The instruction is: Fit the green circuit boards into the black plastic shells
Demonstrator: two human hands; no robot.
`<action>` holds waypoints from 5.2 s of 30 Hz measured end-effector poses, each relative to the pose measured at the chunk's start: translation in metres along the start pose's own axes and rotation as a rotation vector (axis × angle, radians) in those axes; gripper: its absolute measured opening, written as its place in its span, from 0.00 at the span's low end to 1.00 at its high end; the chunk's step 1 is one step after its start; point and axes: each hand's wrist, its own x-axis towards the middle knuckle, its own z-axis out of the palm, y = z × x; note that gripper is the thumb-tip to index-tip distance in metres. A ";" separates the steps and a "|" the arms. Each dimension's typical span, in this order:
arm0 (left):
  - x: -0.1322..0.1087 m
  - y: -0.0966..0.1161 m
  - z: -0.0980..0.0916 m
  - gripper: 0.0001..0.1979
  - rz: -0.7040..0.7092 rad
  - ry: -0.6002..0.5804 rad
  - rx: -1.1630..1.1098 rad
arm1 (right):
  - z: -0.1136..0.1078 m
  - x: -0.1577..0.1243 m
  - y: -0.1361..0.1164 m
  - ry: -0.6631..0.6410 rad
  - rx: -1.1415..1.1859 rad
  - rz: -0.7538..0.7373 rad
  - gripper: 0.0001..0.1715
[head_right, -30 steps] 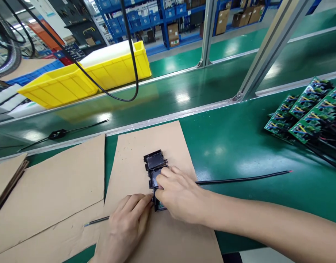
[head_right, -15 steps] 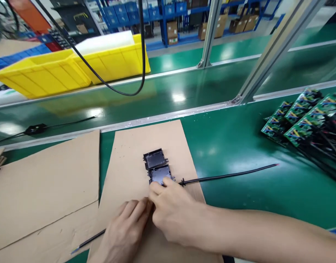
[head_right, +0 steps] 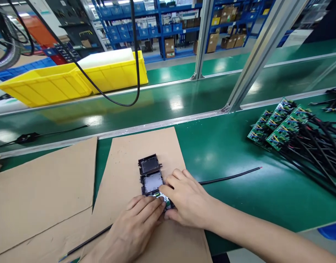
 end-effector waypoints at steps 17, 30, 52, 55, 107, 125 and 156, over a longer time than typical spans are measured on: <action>-0.003 -0.021 -0.006 0.11 0.035 -0.025 -0.330 | -0.007 -0.020 0.017 0.007 0.231 0.094 0.19; -0.009 -0.011 0.007 0.06 -0.011 0.056 -0.281 | 0.007 -0.008 0.000 -0.036 0.114 -0.104 0.11; -0.003 0.000 -0.011 0.22 -0.140 -0.029 -0.238 | 0.015 -0.007 0.017 -0.078 -0.092 -0.151 0.14; -0.009 -0.001 -0.021 0.20 -0.160 0.019 -0.284 | 0.012 -0.013 0.017 -0.040 -0.015 -0.109 0.16; -0.048 -0.001 -0.020 0.21 -0.457 0.128 -0.235 | 0.006 -0.006 -0.005 -0.079 0.249 0.015 0.31; -0.019 -0.004 -0.020 0.22 -0.060 -0.187 -0.064 | 0.005 0.036 -0.029 -0.186 -0.025 0.274 0.15; -0.058 -0.027 -0.044 0.23 -0.552 0.095 -0.332 | 0.017 -0.008 -0.003 -0.009 0.142 0.015 0.32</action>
